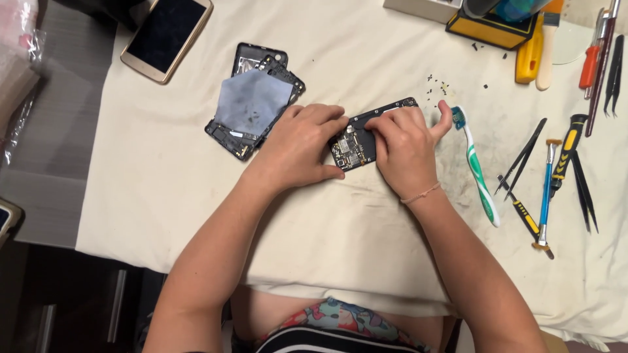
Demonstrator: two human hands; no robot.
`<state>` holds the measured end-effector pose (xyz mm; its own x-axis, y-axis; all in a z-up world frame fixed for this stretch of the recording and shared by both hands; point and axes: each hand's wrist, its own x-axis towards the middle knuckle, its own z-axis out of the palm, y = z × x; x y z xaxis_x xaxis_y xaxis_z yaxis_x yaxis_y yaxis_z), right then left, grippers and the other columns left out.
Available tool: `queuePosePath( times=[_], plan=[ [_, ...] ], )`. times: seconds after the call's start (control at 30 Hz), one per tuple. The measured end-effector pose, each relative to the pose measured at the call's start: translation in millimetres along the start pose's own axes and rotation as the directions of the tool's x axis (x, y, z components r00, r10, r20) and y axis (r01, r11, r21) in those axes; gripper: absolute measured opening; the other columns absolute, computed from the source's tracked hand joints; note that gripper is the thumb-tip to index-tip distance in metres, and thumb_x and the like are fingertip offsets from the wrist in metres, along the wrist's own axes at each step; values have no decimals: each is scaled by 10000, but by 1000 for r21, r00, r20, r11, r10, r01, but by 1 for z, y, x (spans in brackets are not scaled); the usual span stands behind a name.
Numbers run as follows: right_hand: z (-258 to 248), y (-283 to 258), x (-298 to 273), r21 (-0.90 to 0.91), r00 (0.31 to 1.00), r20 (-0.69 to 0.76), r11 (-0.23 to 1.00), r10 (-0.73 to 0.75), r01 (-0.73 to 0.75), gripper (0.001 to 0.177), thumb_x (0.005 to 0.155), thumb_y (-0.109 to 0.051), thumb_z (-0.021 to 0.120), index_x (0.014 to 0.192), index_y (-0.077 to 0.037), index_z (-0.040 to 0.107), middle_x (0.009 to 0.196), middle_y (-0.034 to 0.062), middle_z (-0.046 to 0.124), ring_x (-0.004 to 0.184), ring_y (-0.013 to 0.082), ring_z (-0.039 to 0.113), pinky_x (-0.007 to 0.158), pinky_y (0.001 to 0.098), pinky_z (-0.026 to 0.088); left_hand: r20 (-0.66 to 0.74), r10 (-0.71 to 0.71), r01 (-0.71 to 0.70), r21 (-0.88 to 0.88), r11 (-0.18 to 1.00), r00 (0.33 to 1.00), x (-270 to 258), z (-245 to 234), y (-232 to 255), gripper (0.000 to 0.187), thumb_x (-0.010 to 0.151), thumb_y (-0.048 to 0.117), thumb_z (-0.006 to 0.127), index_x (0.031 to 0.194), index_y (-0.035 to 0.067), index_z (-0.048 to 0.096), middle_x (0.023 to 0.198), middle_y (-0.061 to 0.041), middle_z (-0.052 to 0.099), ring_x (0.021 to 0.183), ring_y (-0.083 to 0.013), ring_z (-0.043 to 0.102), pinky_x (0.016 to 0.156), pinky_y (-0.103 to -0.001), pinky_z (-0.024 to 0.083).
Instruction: The person disassembles a smartphone using a screwdriver, then cleans the internal components with a brush and a toothbrush. They handle the phone's back cover, battery, and circuit board while working on a table.
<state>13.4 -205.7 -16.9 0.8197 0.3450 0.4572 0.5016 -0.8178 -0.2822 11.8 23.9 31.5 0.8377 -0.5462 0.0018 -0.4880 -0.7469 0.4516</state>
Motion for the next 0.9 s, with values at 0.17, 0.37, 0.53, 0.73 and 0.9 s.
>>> queuePosePath(
  times=[0.17, 0.37, 0.53, 0.73, 0.9],
  plan=[
    [3, -9, -2, 10, 1000, -8, 1000, 15, -15, 183, 1011, -36, 678, 925, -192, 721, 904, -10, 627, 1038, 190, 605, 1152, 665, 100, 6, -5, 5, -17, 1000, 1000, -1, 0, 2, 958, 619, 508, 942, 1407, 79, 606, 1402, -109, 619, 1366, -279, 527, 1109, -495, 382],
    [6, -7, -4, 33, 999, -25, 999, 28, -28, 169, 1036, -47, 656, 994, -192, 732, 919, -20, 662, 1028, 176, 629, 1155, 651, 107, 0, -2, 2, -16, 1000, 1000, -3, -1, 4, 938, 617, 485, 949, 1387, 65, 616, 1396, -118, 619, 1360, -284, 530, 1101, -490, 386],
    [3, -14, -9, -58, 996, -59, 996, -70, 66, 195, 1043, -58, 627, 981, -192, 755, 976, 6, 635, 1100, 210, 607, 1138, 669, 122, -4, -6, 6, -16, 1000, 1000, -3, 0, 2, 922, 618, 490, 949, 1373, 70, 624, 1388, -116, 622, 1360, -284, 529, 1102, -495, 382],
    [-6, -25, -17, -102, 998, -2, 993, -63, 63, 403, 894, -116, 547, 1230, -197, 753, 1351, 111, 548, 1456, 356, 329, 1104, 698, 72, -17, 4, -4, 2, 1000, 1000, -2, 1, 4, 891, 621, 488, 947, 1345, 67, 642, 1383, -113, 621, 1353, -281, 530, 1090, -495, 386],
    [-11, -32, -15, 25, 996, 90, 999, 22, -25, 569, 773, -137, 537, 1320, -177, 690, 1457, 135, 438, 1498, 401, 164, 1124, 677, 22, -23, 13, -13, -1, 1000, 1000, -2, 1, 3, 872, 608, 496, 946, 1314, 72, 656, 1380, -114, 622, 1347, -287, 534, 1082, -504, 389]
  ],
)
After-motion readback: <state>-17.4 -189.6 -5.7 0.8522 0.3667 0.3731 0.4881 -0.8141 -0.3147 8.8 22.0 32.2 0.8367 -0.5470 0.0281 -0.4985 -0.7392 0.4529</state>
